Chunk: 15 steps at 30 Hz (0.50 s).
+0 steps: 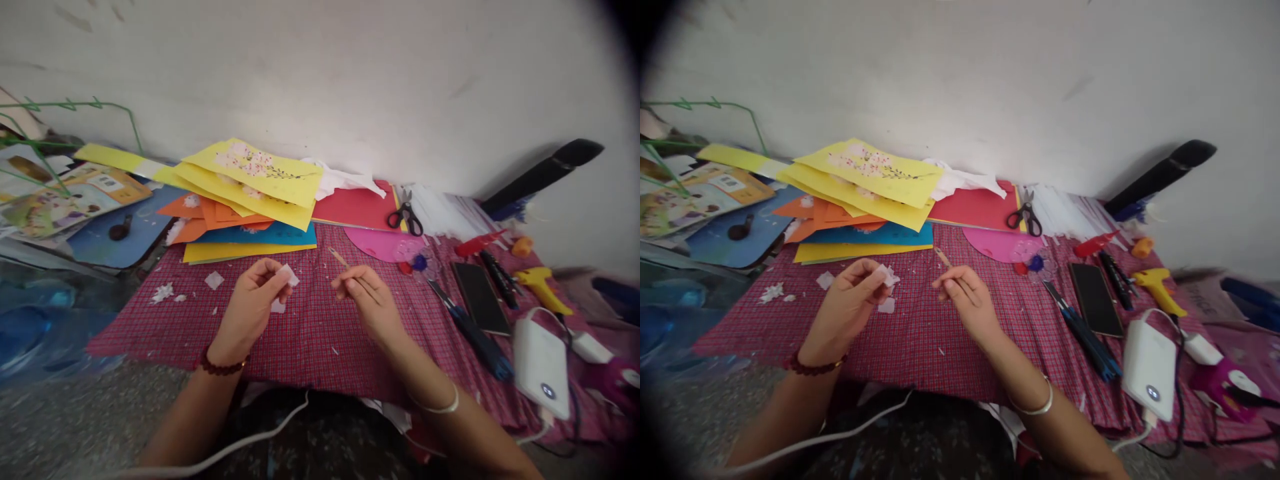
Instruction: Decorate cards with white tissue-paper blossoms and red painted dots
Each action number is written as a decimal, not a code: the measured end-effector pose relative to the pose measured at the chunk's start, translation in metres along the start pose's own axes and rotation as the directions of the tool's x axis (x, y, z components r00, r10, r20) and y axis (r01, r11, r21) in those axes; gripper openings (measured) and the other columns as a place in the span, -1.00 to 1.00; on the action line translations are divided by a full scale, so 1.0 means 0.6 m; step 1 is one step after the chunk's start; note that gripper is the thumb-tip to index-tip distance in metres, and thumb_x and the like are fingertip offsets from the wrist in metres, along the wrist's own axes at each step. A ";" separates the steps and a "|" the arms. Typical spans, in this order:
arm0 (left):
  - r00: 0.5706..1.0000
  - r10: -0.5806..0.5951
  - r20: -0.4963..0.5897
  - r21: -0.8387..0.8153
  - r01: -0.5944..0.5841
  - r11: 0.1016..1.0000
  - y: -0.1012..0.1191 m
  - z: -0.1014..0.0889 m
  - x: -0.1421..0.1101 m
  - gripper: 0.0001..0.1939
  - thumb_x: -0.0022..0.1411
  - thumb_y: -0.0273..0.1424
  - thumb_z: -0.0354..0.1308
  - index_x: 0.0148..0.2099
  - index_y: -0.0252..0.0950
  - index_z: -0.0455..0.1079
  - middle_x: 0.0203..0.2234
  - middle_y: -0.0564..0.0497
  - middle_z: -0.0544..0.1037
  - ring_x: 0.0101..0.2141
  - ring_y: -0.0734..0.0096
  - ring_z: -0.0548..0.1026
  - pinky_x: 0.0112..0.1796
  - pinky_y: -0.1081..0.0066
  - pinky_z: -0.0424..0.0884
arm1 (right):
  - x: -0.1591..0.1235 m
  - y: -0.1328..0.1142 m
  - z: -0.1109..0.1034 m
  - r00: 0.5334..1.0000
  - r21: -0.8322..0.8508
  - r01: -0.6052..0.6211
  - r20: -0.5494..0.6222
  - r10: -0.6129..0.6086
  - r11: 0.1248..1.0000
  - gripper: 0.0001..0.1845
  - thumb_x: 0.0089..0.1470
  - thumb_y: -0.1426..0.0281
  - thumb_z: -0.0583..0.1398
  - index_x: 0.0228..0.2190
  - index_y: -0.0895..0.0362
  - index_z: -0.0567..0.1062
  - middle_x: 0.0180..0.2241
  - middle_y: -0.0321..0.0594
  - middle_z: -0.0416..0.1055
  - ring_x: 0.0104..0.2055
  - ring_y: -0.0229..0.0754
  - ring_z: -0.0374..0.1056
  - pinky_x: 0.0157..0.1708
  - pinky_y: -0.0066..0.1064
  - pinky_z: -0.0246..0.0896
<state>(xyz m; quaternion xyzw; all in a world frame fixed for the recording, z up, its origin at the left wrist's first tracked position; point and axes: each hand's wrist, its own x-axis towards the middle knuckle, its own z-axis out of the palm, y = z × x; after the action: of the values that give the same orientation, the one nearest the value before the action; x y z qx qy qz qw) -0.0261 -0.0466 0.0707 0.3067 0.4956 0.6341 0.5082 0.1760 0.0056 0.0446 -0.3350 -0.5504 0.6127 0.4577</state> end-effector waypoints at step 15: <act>0.992 -0.076 0.098 0.053 0.071 0.996 -0.026 0.010 -0.063 -0.76 0.13 -0.32 0.32 -0.44 -0.23 0.32 -0.62 0.15 0.33 -0.63 0.60 0.21 -0.63 0.53 0.08 | -0.037 -0.017 0.083 0.981 -0.096 -0.015 0.190 0.033 0.995 -0.76 0.07 0.27 0.32 -0.36 0.05 0.34 -0.40 -0.36 0.33 -0.37 -0.27 0.26 -0.34 -0.39 0.19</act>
<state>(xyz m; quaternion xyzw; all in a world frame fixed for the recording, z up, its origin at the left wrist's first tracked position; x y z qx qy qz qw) -0.0043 -0.0806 0.0625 0.3321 0.4963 0.5863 0.5474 0.1406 -0.0336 0.0607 -0.3022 -0.6160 0.6211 0.3787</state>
